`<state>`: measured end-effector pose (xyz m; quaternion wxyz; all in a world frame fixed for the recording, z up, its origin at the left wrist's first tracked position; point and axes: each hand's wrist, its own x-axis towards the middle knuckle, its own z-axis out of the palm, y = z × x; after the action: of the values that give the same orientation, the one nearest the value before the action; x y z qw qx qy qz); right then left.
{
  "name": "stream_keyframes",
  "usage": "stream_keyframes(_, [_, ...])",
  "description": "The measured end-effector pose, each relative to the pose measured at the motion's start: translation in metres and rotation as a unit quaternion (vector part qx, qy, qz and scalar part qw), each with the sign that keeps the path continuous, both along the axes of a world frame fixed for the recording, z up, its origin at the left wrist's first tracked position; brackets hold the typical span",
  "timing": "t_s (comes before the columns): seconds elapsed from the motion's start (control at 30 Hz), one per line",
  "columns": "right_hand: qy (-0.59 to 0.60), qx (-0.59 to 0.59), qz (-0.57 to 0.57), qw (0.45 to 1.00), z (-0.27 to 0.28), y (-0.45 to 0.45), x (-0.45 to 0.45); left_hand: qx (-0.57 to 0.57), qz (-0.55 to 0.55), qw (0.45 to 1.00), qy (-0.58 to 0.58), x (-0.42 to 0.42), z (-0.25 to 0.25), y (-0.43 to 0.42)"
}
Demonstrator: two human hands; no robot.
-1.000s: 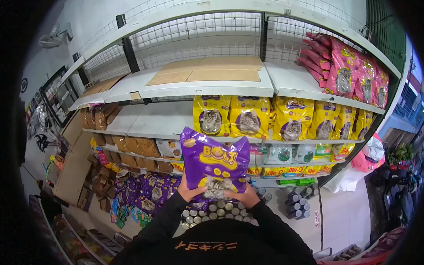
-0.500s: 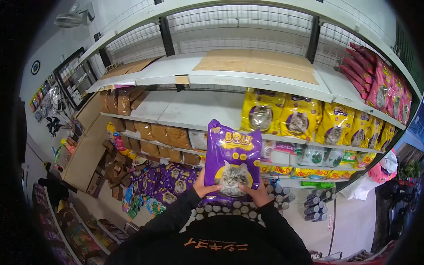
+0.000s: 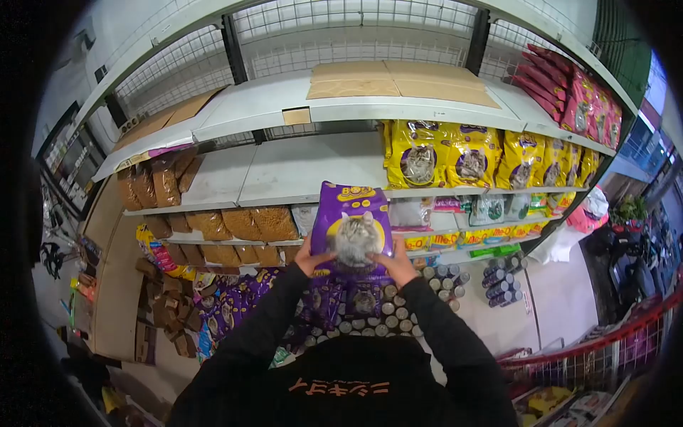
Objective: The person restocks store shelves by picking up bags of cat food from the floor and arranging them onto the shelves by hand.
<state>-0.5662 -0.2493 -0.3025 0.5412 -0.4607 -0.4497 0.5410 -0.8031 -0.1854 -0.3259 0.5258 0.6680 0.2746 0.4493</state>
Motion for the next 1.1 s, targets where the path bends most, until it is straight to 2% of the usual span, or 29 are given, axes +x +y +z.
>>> stream_keyframes(0.03, [0.002,0.002,-0.006,1.000,-0.002,0.010,0.001,0.002,-0.006,1.000,0.002,0.000,0.001,0.011])
stream_keyframes(0.1, [-0.053,0.003,-0.012,0.999,-0.001,0.033,0.005,-0.104,-0.010,0.992,-0.063,0.006,0.007,0.032])
stream_keyframes(0.13, [-0.054,0.006,-0.014,0.998,0.004,0.045,0.007,-0.101,-0.012,0.993,-0.064,0.009,0.017,0.040])
stream_keyframes(0.2, [-0.089,0.090,-0.018,0.992,0.014,0.068,0.010,-0.118,-0.003,0.989,-0.089,0.014,0.037,0.057])
stream_keyframes(0.33, [-0.046,0.127,-0.004,0.991,0.033,0.117,0.011,-0.058,-0.028,0.996,-0.067,0.018,0.034,0.126])
stream_keyframes(0.4, [-0.163,0.059,-0.110,0.979,0.035,0.135,0.009,-0.181,0.041,0.978,-0.093,0.019,0.044,0.136])
stream_keyframes(0.43, [-0.162,0.058,-0.111,0.979,0.025,0.145,0.012,-0.240,0.077,0.962,-0.106,0.020,0.044,0.138])
stream_keyframes(0.53, [-0.123,-0.016,-0.221,0.967,0.002,0.178,0.010,-0.207,0.102,0.969,-0.085,0.027,0.028,0.139])
stream_keyframes(0.57, [-0.119,-0.013,-0.220,0.968,0.000,0.184,0.008,-0.190,0.116,0.972,-0.076,0.027,0.023,0.146])
stream_keyframes(0.67, [-0.165,0.128,-0.195,0.958,-0.008,0.184,-0.001,-0.148,0.148,0.969,-0.131,0.029,-0.001,0.178])
stream_keyframes(0.7, [-0.165,0.127,-0.196,0.958,-0.009,0.181,-0.004,-0.130,0.162,0.965,-0.161,0.031,-0.008,0.184])
stream_keyframes(0.73, [-0.236,0.165,-0.190,0.939,-0.007,0.174,-0.009,-0.133,0.162,0.965,-0.161,0.030,-0.013,0.187])
stream_keyframes(0.77, [-0.306,0.202,-0.182,0.912,-0.004,0.168,-0.013,-0.037,0.216,0.975,-0.033,0.026,-0.017,0.190])
stream_keyframes(0.8, [-0.373,0.239,-0.173,0.880,-0.007,0.170,-0.012,0.061,0.264,0.958,0.097,0.022,-0.018,0.193])
stream_keyframes(0.83, [-0.373,0.239,-0.172,0.880,-0.008,0.173,-0.010,0.157,0.304,0.912,0.224,0.020,-0.019,0.195])
stream_keyframes(0.93, [-0.494,0.217,-0.176,0.823,-0.013,0.186,-0.006,0.198,0.265,0.899,0.286,0.020,-0.020,0.185])
stream_keyframes(0.97, [-0.492,0.219,-0.177,0.824,-0.011,0.190,-0.007,0.220,0.244,0.890,0.315,0.019,-0.015,0.183])
stream_keyframes(1.0, [-0.558,0.200,-0.168,0.788,-0.001,0.187,-0.008,0.222,0.245,0.889,0.315,0.018,-0.006,0.181])
stream_keyframes(1.07, [-0.681,0.158,-0.151,0.699,0.019,0.187,-0.009,0.176,0.216,0.863,0.422,0.019,0.015,0.179])
stream_keyframes(1.1, [-0.681,0.158,-0.152,0.699,0.018,0.194,-0.009,0.148,0.198,0.845,0.475,0.019,0.019,0.180])
